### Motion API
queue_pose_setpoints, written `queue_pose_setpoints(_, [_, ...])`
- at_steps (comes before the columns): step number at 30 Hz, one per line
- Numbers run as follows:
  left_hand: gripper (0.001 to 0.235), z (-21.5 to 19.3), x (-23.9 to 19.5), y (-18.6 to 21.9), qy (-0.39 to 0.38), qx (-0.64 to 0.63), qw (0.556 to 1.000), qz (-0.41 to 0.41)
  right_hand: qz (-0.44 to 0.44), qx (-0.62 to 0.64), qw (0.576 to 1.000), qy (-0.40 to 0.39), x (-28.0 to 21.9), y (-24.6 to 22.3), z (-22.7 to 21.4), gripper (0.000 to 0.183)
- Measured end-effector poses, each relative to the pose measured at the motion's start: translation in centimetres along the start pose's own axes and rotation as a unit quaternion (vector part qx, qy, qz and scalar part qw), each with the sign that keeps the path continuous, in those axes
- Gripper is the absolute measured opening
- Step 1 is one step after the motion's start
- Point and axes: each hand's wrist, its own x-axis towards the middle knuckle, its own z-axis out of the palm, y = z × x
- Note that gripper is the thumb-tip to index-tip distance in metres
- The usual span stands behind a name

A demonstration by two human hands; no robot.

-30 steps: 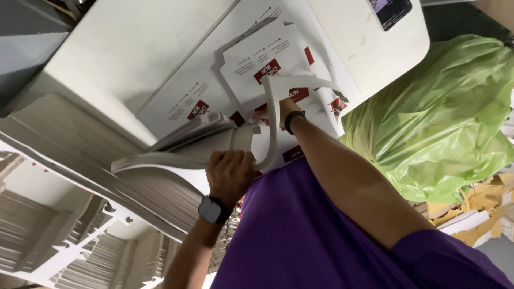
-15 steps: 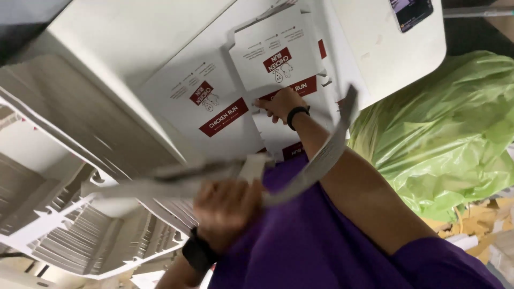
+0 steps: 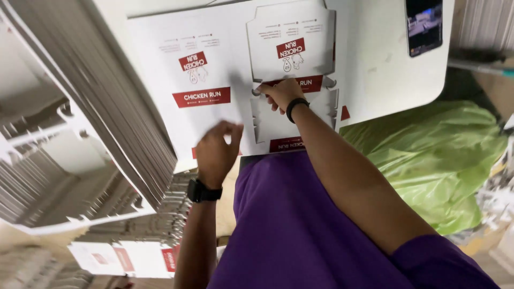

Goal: Assembling cardboard boxes by tearing off waste material and folding pre-cut sheets.

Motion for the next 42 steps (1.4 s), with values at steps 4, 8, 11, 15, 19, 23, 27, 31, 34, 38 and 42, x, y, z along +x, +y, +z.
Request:
queue_pose_setpoints(4, [0.046, 14.0, -8.6, -9.7, -0.211, -0.069, 0.931, -0.290, -0.030, -0.006, 0.999, -0.026, 1.0, 1.7, 0.2, 0.031])
queue_pose_setpoints(8, [0.064, 17.1, -11.2, -7.4, 0.017, -0.471, 0.762, -0.444, -0.083, -0.053, 0.993, -0.071, 2.7, 5.7, 0.4, 0.037])
queue_pose_setpoints(11, [0.079, 15.9, -9.9, -3.6, 0.127, -0.634, 0.617, -0.448, -0.105, -0.096, 0.984, -0.111, 0.6, 8.4, -0.3, 0.041])
queue_pose_setpoints(15, [0.073, 16.2, -9.7, -2.3, 0.171, -0.651, 0.598, -0.437, -0.156, -0.286, 0.931, -0.165, -3.3, 10.6, -0.8, 0.043])
queue_pose_setpoints(19, [0.081, 19.8, -10.5, -3.9, 0.248, -0.663, 0.539, -0.457, -0.154, -0.314, 0.911, -0.218, -4.3, 10.1, -0.8, 0.049])
queue_pose_setpoints(23, [0.057, 20.1, -10.2, -3.3, 0.257, -0.636, 0.602, -0.409, -0.124, -0.330, 0.906, -0.236, -5.5, 8.6, -1.5, 0.065])
queue_pose_setpoints(27, [0.055, 19.2, -10.1, -2.0, 0.231, -0.571, 0.696, -0.370, -0.122, -0.371, 0.897, -0.206, -4.8, 8.0, -1.7, 0.067])
queue_pose_setpoints(31, [0.049, 20.3, -10.6, -1.8, 0.219, -0.547, 0.714, -0.379, -0.094, -0.380, 0.904, -0.172, -5.4, 7.4, -0.6, 0.060])
queue_pose_setpoints(34, [0.047, 20.0, -11.2, -0.4, 0.232, -0.462, 0.770, -0.374, -0.096, -0.355, 0.915, -0.164, -4.6, 8.3, -0.2, 0.058])
queue_pose_setpoints(38, [0.052, 20.9, -10.8, 1.7, 0.208, -0.313, 0.824, -0.423, -0.101, -0.356, 0.918, -0.141, -1.4, 9.3, 0.5, 0.050])
queue_pose_setpoints(42, [0.048, 21.7, -10.9, 2.5, 0.200, -0.281, 0.818, -0.461, -0.100, -0.348, 0.923, -0.130, -3.0, 9.0, 1.0, 0.047])
